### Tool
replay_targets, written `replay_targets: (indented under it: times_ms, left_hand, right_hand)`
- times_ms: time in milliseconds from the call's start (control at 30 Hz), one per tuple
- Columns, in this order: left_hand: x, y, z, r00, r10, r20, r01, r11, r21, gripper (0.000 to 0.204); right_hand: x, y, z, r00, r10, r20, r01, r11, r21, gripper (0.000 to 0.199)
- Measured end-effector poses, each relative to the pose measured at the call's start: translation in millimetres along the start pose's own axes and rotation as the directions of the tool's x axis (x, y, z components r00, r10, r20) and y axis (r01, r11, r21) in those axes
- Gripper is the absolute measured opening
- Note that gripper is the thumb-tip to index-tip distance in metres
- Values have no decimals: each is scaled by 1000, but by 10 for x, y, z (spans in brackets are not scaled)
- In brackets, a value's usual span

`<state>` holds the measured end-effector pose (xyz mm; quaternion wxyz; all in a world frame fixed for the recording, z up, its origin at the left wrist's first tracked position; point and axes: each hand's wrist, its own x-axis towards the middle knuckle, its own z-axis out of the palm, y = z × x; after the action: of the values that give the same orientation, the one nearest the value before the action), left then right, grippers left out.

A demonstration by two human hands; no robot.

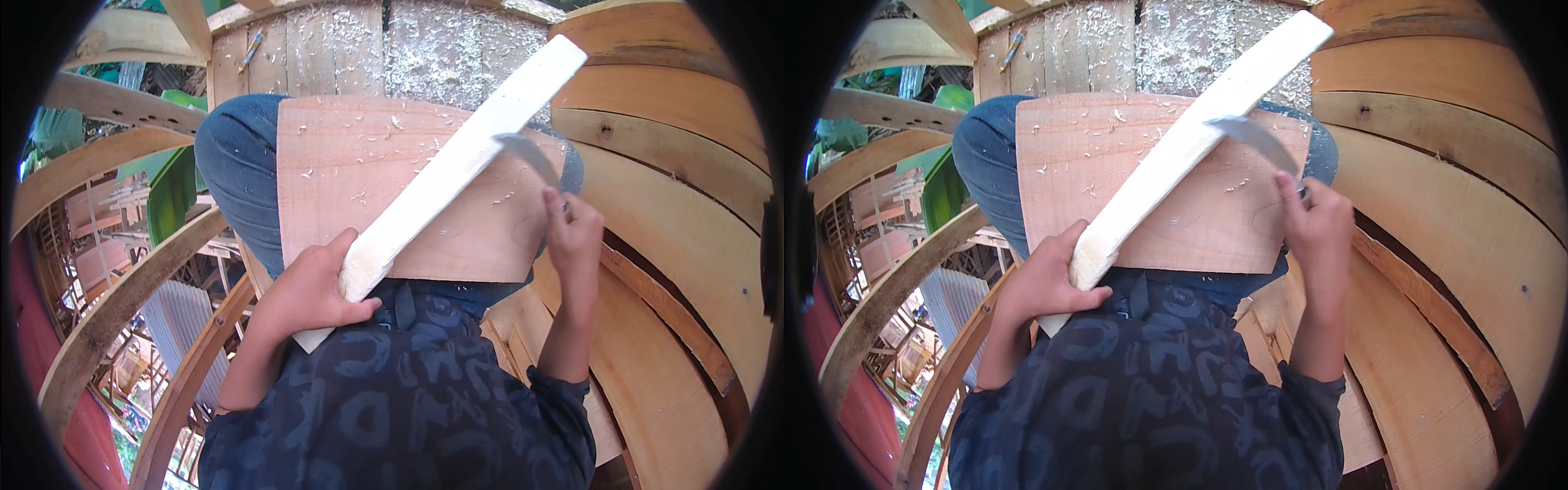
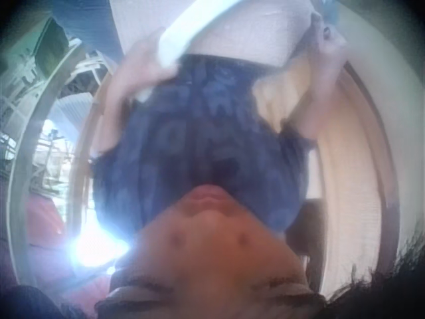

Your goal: The person carves a long, light-colored wooden stick using a curved knife. They hold the stick with their left hand and repeatedly shave thin layers from its surface with the knife in their right hand, creating wood shavings that fall onto a board on their lap.

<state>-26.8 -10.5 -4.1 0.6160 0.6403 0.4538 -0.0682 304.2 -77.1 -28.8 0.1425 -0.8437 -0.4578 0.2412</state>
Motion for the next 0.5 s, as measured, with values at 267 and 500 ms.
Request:
replay_targets:
  times_ms: [267,500]
  left_hand:
    - [-231,197,18,977,-51,-209,108,956,273,55]
    - [-244,170,-34,957,-53,-285,151,931,333,46]
  right_hand:
    - [-455,-506,363,991,-134,12,119,919,376,22]
    - [-579,-426,410,951,-308,10,298,926,231,21]
